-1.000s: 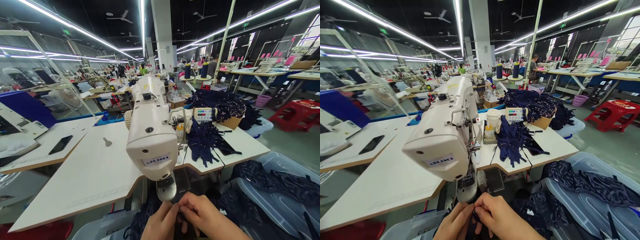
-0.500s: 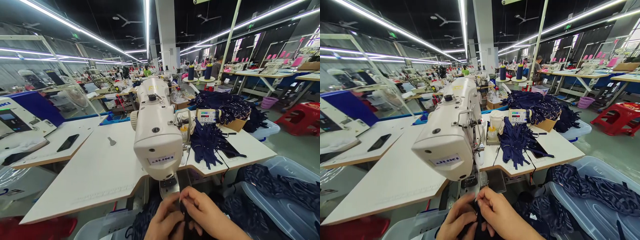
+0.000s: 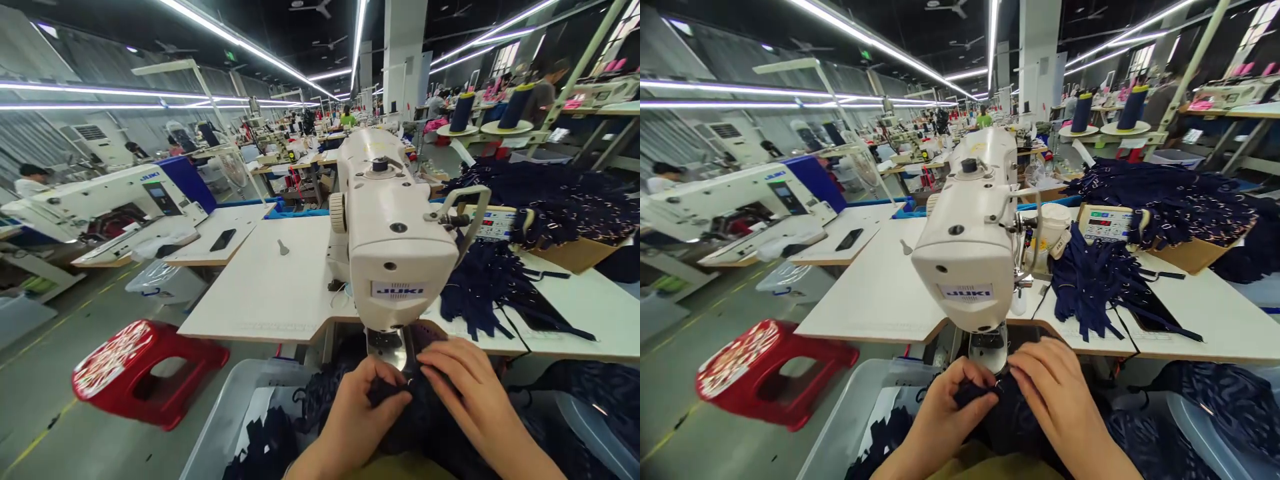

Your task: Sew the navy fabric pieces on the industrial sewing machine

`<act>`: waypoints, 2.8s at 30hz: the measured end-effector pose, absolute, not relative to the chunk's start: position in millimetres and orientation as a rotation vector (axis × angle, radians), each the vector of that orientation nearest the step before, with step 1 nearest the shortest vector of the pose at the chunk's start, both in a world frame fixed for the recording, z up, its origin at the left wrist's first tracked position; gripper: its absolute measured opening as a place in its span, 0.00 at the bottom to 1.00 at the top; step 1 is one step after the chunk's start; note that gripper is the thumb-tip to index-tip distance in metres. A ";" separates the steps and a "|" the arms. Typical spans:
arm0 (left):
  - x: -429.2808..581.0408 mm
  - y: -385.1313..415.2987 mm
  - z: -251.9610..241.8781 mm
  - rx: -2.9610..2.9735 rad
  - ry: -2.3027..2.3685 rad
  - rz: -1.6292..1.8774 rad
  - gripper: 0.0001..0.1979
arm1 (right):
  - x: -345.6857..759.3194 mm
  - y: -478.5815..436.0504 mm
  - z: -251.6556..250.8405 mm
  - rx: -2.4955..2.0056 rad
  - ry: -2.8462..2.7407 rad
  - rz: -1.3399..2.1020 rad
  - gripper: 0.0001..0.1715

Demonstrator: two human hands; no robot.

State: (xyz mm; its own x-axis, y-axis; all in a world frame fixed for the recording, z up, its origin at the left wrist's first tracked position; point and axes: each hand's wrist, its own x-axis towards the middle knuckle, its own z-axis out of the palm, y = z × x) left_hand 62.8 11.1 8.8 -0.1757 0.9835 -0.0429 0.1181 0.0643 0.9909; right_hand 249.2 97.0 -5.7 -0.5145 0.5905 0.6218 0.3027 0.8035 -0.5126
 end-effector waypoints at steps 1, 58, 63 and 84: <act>63.7 11.1 10.8 1.118 1.443 1.248 0.09 | 250.6 96.1 -9.0 -0.684 -2.110 0.409 0.11; 48.6 7.2 -37.9 2.774 2.075 0.894 0.18 | 197.4 104.7 -41.0 -1.121 -1.750 1.176 0.15; 49.9 8.7 -29.3 2.708 2.028 0.914 0.17 | 201.5 111.3 -36.4 -1.120 -1.865 1.160 0.16; 58.6 19.2 -4.2 2.117 1.860 1.444 0.04 | 222.4 92.8 -33.4 -0.632 -1.839 1.051 0.06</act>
State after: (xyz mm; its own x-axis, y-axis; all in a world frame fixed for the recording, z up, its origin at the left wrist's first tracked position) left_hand 58.6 19.2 -4.2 -0.1058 0.7739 0.6244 0.7969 -0.3095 0.5188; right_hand 222.4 92.8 -33.4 -0.4666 0.7611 0.4506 -0.0017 0.5087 -0.8609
